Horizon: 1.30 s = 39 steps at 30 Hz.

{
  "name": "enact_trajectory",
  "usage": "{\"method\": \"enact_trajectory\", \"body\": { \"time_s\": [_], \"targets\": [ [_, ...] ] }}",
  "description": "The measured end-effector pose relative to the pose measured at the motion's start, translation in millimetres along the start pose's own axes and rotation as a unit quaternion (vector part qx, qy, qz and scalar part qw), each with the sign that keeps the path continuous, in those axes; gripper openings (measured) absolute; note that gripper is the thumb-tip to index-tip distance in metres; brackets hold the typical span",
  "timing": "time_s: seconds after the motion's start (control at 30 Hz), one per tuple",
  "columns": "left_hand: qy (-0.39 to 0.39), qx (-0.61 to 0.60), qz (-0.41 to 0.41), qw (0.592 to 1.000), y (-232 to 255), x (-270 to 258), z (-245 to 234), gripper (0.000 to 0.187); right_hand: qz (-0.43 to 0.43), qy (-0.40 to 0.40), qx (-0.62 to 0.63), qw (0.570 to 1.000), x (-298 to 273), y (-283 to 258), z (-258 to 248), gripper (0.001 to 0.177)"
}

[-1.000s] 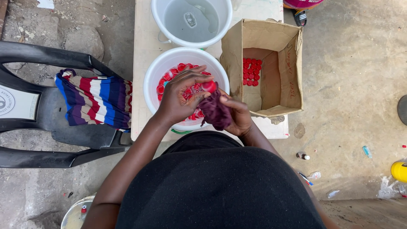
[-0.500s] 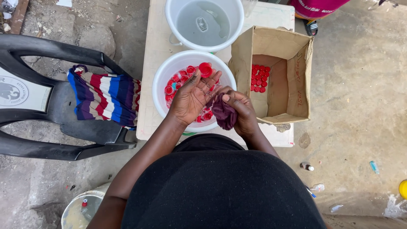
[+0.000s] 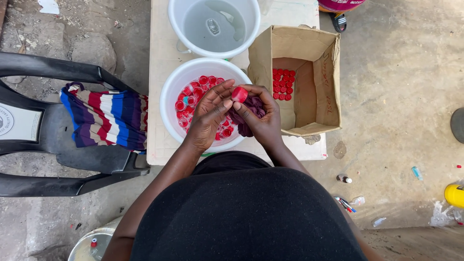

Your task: Cleaning red plastic bottle caps by rinsing them in water, wiping them with a cloth, and sorting them into a box.

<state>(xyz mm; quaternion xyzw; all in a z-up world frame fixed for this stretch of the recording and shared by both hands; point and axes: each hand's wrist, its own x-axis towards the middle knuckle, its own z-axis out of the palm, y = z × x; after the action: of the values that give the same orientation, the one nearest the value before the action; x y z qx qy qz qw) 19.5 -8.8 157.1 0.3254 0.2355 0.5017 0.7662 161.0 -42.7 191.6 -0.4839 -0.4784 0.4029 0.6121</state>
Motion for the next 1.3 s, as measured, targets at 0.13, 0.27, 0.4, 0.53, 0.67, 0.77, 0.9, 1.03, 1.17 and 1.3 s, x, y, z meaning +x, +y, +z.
{"method": "enact_trajectory", "body": {
  "time_s": [0.13,0.27,0.4,0.53,0.67,0.77,0.9,1.03,1.17,1.3],
  "targets": [
    [-0.043,0.022,-0.048,0.998,-5.1,-6.1,6.2,0.074,0.082,0.020,0.142,0.986,-2.7,20.0,-4.0,0.037],
    [-0.010,-0.136,-0.171,0.976,-28.8,-0.7,-12.6,0.054,0.124,-0.026,0.100,0.987,1.3,18.3,-7.3,0.034],
    [0.046,-0.121,-0.243,0.961,-21.0,-0.7,-12.4,0.033,0.147,-0.061,0.055,0.986,6.2,18.6,-11.5,0.032],
    [0.078,-0.089,-0.282,0.952,-32.0,6.3,-23.3,0.025,0.170,-0.100,0.012,0.980,9.1,11.4,-26.4,0.028],
    [0.152,-0.064,-0.281,0.945,-19.7,6.8,-2.5,0.021,0.216,-0.144,-0.016,0.966,22.2,4.8,-54.5,0.023],
    [0.206,-0.064,-0.261,0.941,-16.4,12.7,0.6,0.015,0.253,-0.120,-0.019,0.960,35.3,-19.2,-79.5,0.020],
    [0.259,-0.119,-0.230,0.930,30.8,10.6,31.2,0.013,0.151,-0.040,-0.001,0.988,51.6,7.2,-136.1,0.037],
    [0.274,-0.063,-0.223,0.933,-24.2,16.7,-19.5,0.023,0.154,-0.008,0.097,0.983,57.1,45.8,-165.2,0.041],
    [0.257,0.035,-0.273,0.926,-17.7,26.0,14.2,0.042,0.156,0.053,0.205,0.965,59.7,70.1,-164.5,0.033],
    [0.075,0.096,-0.261,0.958,-39.1,35.8,21.7,0.041,0.174,0.072,0.189,0.964,76.6,93.0,-171.3,0.030]
  ]
}}
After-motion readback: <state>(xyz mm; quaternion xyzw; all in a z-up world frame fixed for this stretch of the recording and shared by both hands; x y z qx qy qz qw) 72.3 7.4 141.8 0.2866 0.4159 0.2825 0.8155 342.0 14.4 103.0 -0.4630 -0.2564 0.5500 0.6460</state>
